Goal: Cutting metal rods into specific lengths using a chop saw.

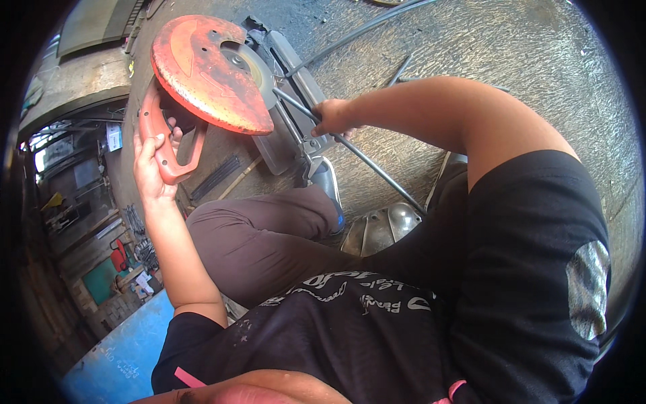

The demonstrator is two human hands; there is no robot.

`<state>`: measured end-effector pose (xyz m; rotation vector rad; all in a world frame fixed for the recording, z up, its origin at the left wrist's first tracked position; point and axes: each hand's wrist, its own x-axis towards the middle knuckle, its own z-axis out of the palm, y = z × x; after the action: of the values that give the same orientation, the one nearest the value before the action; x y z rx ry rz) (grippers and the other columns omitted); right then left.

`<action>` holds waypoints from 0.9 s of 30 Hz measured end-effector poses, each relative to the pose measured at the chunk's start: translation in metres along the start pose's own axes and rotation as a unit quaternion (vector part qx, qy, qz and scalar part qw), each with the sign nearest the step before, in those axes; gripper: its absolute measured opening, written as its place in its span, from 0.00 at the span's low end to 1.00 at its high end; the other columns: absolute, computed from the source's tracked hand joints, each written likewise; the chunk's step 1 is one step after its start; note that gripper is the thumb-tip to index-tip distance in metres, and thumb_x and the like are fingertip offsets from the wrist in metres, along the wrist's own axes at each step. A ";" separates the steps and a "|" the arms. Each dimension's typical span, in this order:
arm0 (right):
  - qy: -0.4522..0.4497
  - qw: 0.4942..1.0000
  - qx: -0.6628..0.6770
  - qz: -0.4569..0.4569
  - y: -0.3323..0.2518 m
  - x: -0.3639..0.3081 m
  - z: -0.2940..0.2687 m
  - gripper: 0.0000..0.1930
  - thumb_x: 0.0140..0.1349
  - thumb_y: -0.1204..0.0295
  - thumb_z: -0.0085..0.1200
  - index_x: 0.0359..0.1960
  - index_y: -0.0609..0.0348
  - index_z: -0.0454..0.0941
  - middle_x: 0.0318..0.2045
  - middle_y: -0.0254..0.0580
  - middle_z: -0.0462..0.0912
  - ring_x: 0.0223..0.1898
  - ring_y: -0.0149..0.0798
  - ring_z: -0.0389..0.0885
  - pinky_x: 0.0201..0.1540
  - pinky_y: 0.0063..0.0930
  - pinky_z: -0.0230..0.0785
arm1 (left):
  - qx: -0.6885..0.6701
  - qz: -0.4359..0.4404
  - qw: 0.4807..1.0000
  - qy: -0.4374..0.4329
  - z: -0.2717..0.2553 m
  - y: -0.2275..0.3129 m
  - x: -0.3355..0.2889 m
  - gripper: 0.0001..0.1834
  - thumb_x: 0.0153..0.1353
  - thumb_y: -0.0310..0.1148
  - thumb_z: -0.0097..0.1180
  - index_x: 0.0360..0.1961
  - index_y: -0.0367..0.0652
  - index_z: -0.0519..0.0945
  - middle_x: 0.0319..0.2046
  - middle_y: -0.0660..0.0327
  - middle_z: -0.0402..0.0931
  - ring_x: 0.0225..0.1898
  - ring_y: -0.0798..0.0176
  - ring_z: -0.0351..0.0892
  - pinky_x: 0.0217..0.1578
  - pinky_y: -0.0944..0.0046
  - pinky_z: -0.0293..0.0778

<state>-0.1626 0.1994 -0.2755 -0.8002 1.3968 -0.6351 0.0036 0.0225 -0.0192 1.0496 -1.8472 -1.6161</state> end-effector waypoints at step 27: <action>0.166 0.961 -0.202 -0.093 0.005 0.003 0.021 0.15 0.53 0.65 0.61 0.41 0.55 0.77 0.34 0.47 0.83 0.42 0.50 0.82 0.45 0.43 0.74 | 0.016 0.001 1.000 -0.001 0.000 -0.001 0.001 0.30 0.57 0.22 0.46 0.63 0.37 0.60 0.57 0.50 0.66 0.53 0.55 0.74 0.52 0.56 0.76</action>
<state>-0.1422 0.2029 -0.2816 -1.2005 1.8064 -0.6588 0.0036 0.0218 -0.0204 1.0595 -1.8808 -1.5902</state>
